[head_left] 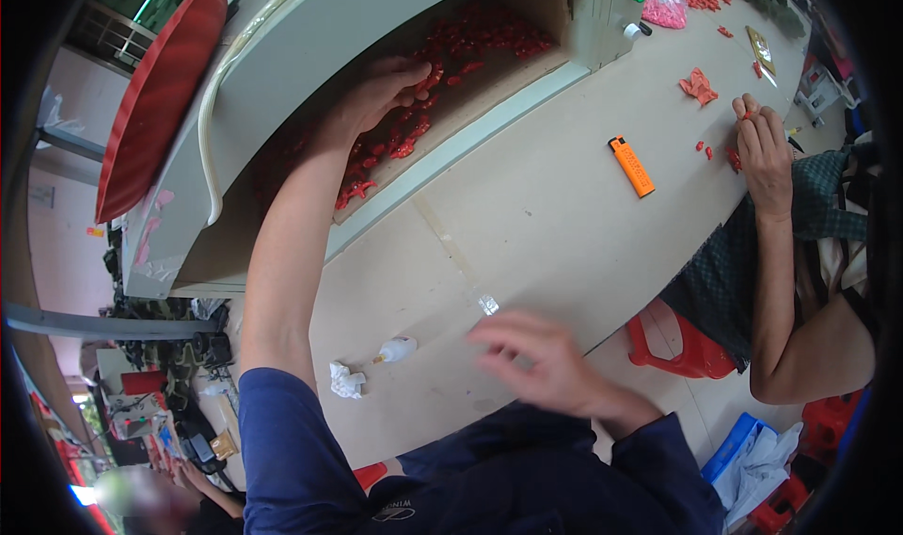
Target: The person unblocks a glue bottle nozzle using a lighter, applies glue onto plastic toy components, and presses the pieces together by hand to assemble them.
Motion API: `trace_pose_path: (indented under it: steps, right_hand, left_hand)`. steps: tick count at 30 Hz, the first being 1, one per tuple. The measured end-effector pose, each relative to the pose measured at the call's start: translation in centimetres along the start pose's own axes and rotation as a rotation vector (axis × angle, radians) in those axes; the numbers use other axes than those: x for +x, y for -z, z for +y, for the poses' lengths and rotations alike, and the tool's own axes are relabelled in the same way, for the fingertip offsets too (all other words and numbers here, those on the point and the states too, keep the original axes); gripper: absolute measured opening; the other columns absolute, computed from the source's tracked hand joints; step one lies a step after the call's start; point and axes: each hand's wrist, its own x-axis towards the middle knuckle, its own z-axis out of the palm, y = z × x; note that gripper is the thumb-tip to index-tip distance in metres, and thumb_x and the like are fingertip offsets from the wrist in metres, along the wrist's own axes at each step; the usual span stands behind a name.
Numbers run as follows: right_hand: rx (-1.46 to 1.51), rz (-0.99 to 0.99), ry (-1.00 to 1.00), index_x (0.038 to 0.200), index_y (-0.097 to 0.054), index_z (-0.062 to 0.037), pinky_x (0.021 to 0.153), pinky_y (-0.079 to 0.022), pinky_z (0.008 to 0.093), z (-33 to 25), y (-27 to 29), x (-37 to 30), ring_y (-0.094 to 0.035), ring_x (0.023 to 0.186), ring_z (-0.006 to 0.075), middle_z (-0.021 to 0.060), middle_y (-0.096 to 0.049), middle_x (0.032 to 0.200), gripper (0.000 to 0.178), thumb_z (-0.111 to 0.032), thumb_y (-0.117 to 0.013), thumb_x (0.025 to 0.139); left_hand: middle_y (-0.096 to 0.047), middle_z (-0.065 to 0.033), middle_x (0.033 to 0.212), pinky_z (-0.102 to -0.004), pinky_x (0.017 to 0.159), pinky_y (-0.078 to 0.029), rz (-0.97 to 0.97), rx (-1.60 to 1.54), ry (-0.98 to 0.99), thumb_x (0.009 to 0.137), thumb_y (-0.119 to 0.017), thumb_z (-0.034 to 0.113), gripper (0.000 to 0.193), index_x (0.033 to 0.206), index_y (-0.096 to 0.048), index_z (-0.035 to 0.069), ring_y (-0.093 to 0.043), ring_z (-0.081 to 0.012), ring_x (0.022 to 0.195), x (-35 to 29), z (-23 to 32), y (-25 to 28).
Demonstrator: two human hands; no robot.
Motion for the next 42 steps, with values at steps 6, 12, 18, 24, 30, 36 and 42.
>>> trace_pose_path:
  steps: [6, 12, 18, 24, 30, 36, 42]
  right_hand:
    - [-0.354, 0.348, 0.064, 0.104, -0.054, 0.0031, 0.06, -0.046, 0.0289, -2.0, 7.9, 13.6, -0.056, 0.066, 0.0165, 0.0125, -0.059, 0.087, 0.037, -0.023, -0.062, 0.079]
    - [0.158, 0.163, -0.013, 0.105, -0.055, 0.0014, 0.057, -0.043, 0.021, 2.9, 8.2, 20.6, -0.053, 0.067, 0.008, 0.0032, -0.059, 0.079, 0.028, -0.018, -0.058, 0.085]
    - [0.203, 0.125, 0.011, 0.102, -0.056, 0.0005, 0.065, -0.045, 0.0224, 4.8, 7.4, 20.5, -0.054, 0.071, 0.0092, 0.0038, -0.059, 0.081, 0.023, -0.016, -0.056, 0.086]
    - [0.132, 0.073, 0.099, 0.103, -0.055, -0.0004, 0.067, -0.045, 0.0234, 5.4, 7.8, 20.6, -0.054, 0.074, 0.0094, 0.0038, -0.058, 0.084, 0.023, -0.017, -0.054, 0.087]
    - [0.16, 0.094, 0.062, 0.1, -0.055, -0.0006, 0.067, -0.045, 0.0235, 5.4, 7.8, 20.4, -0.054, 0.073, 0.0094, 0.0034, -0.057, 0.082, 0.021, -0.018, -0.052, 0.088]
    - [0.239, 0.082, -0.16, 0.095, -0.055, -0.0002, 0.063, -0.045, 0.0234, 5.5, 8.2, 20.6, -0.053, 0.069, 0.0107, 0.0057, -0.056, 0.082, 0.021, -0.02, -0.051, 0.088]
    - [0.508, 0.014, -0.239, 0.095, -0.052, -0.0006, 0.061, -0.044, 0.0239, 4.4, 8.5, 20.1, -0.051, 0.066, 0.0101, 0.0042, -0.054, 0.078, 0.019, -0.017, -0.043, 0.091]
  left_hand:
    - [-0.055, -0.0018, 0.084, -0.0213, 0.066, -0.044, -0.201, -0.205, -0.049, 0.087, -0.055, 0.025, 0.021, 0.096, -0.054, 0.005, -0.053, -0.0095, 0.075, -1.6, 1.4, -1.2]
    - [-0.055, -0.0031, 0.085, -0.0205, 0.067, -0.046, -0.204, -0.219, -0.068, 0.087, -0.054, 0.024, 0.025, 0.1, -0.053, 0.003, -0.054, -0.0092, 0.077, -3.1, 1.9, -2.6]
    - [-0.056, -0.0046, 0.087, -0.0207, 0.068, -0.046, -0.224, -0.232, -0.026, 0.087, -0.055, 0.022, 0.025, 0.102, -0.053, 0.001, -0.055, -0.0091, 0.078, -2.6, -0.4, -2.0]
    - [-0.057, -0.0048, 0.085, -0.0193, 0.065, -0.045, -0.196, -0.2, 0.03, 0.087, -0.054, 0.02, 0.025, 0.102, -0.053, 0.001, -0.054, -0.009, 0.072, -2.7, 0.3, -2.2]
    - [-0.057, -0.0039, 0.082, -0.0177, 0.062, -0.042, -0.253, -0.141, 0.047, 0.085, -0.057, 0.019, 0.023, 0.1, -0.054, 0.002, -0.053, -0.0084, 0.072, -2.3, 0.3, -2.1]
    - [-0.057, -0.0024, 0.086, -0.0221, 0.071, -0.045, -0.157, -0.025, -0.115, 0.084, -0.059, 0.015, 0.016, 0.096, -0.056, 0.006, -0.054, -0.0089, 0.078, -2.7, -0.4, -3.2]
    - [-0.056, -0.0038, 0.094, -0.0228, 0.081, -0.047, -0.175, -0.137, -0.167, 0.084, -0.058, 0.012, 0.015, 0.096, -0.056, 0.004, -0.056, -0.0112, 0.087, -3.4, -0.3, -3.6]
